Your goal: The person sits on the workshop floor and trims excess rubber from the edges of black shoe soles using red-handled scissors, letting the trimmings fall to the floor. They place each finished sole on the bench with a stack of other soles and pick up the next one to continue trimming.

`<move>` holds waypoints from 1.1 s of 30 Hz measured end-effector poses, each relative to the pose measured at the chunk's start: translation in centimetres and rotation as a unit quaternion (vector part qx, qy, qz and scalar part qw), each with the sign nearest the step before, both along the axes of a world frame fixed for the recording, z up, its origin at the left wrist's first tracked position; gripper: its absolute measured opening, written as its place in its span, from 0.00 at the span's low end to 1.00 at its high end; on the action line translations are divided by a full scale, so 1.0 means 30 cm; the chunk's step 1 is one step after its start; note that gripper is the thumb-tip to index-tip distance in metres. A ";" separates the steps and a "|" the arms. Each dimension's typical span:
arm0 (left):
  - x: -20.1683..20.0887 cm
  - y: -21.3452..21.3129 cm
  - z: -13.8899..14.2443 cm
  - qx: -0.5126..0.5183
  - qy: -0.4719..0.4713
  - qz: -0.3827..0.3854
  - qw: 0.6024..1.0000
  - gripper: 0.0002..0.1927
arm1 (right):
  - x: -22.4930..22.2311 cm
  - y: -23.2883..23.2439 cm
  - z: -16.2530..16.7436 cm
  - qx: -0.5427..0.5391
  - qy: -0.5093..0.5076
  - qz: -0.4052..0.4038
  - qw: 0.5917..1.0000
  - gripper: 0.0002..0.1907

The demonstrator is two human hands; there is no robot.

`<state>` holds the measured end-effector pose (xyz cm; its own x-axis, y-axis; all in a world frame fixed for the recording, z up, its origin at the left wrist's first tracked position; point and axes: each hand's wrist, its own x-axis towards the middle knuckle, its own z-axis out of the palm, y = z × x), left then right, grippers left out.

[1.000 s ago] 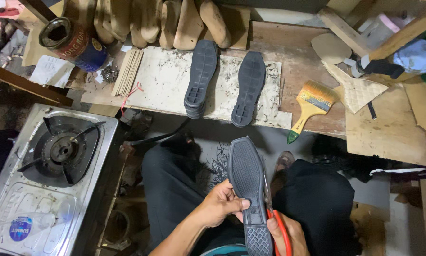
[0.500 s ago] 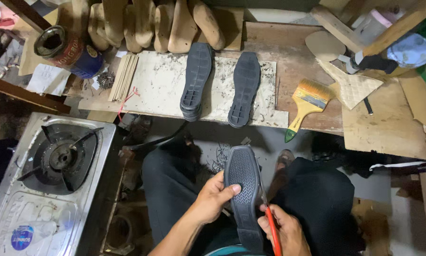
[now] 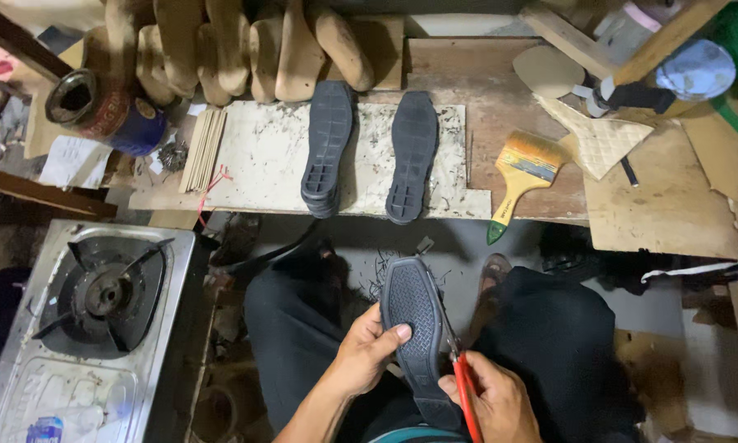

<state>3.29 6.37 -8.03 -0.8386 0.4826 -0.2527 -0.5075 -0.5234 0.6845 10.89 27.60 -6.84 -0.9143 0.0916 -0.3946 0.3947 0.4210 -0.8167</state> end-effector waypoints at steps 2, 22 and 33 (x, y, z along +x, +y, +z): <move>-0.001 -0.001 -0.002 0.002 -0.007 -0.006 1.000 0.18 | -0.009 -0.007 0.021 -0.001 -0.049 -0.015 0.999 0.15; 0.012 -0.018 -0.016 -0.006 0.000 -0.051 0.999 0.19 | -0.005 0.038 0.042 0.038 0.008 0.018 0.999 0.20; -0.023 -0.068 -0.046 -0.099 0.036 0.030 0.994 0.16 | 0.006 0.071 0.060 0.018 -0.020 0.078 0.997 0.17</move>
